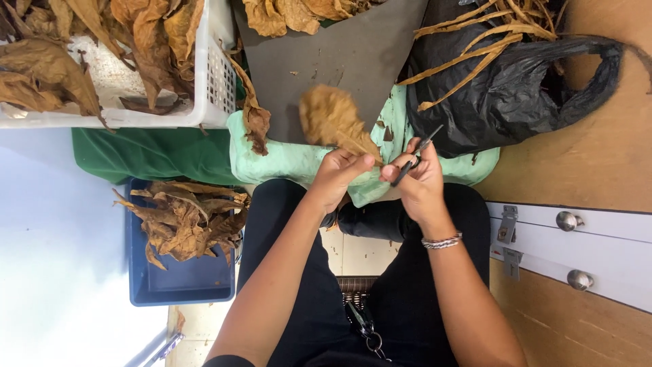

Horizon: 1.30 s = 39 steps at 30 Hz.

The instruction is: Using scissors to remove the central stems from dried tobacco leaves.

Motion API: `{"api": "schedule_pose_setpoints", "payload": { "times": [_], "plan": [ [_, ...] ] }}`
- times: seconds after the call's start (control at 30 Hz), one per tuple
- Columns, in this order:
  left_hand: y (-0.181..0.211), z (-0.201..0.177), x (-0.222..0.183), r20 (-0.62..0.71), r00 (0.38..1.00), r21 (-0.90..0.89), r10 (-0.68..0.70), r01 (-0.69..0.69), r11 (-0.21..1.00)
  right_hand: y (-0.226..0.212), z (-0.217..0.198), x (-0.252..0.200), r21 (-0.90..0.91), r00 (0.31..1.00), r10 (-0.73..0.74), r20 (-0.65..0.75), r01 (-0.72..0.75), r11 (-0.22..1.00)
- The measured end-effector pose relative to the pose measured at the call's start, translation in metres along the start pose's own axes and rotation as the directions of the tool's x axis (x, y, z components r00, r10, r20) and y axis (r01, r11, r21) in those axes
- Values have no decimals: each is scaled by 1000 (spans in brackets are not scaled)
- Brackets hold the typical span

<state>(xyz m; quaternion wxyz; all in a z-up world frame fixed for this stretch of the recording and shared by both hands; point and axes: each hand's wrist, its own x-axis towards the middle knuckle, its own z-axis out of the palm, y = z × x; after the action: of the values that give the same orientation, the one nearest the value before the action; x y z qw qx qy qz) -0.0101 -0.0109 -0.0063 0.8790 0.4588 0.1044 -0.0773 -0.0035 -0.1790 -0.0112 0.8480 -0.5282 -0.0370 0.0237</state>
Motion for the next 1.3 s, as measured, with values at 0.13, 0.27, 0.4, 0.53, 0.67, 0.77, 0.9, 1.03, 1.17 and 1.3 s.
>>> {"api": "schedule_pose_setpoints", "payload": {
  "times": [0.13, 0.27, 0.4, 0.53, 0.67, 0.77, 0.9, 1.03, 1.17, 1.3],
  "plan": [
    [5, 11, 0, -27, 999, -9, -30, 30, 1000, -17, -9, -4, -102, 995, 74, 59, -68, 992],
    [13, 28, 4, -88, 996, -211, 26, -44, 977, -28, 2, -21, -182, 973, 222, 56, -209, 961],
    [16, 43, 9, -133, 989, -162, 62, -84, 983, -40, 11, -35, -271, 902, 420, 105, -380, 884],
    [50, 82, -10, -130, 991, -128, -24, 8, 992, -43, 7, -28, -225, 890, 436, 134, -401, 888],
    [30, 83, 8, -136, 991, -113, -9, -7, 994, -63, 14, -16, -247, 905, 393, 165, -348, 905],
    [36, 97, 1, -131, 991, -94, 21, -34, 995, -83, 23, -12, -274, 931, 339, 137, -294, 916],
    [36, 110, 3, -103, 993, -113, 55, -66, 991, -96, 24, -7, -342, 959, 273, 73, -233, 910],
    [14, 112, 34, -166, 982, -109, 93, -112, 988, -106, 24, 1, -367, 975, 221, 13, -201, 908],
    [49, 146, 37, -152, 980, -75, 126, -139, 988, -130, 32, 14, -379, 976, 190, -104, -215, 900],
    [98, 184, 38, -65, 986, 47, 155, -152, 987, -176, 52, 32, -375, 968, 163, -191, -225, 899]
  ]
}}
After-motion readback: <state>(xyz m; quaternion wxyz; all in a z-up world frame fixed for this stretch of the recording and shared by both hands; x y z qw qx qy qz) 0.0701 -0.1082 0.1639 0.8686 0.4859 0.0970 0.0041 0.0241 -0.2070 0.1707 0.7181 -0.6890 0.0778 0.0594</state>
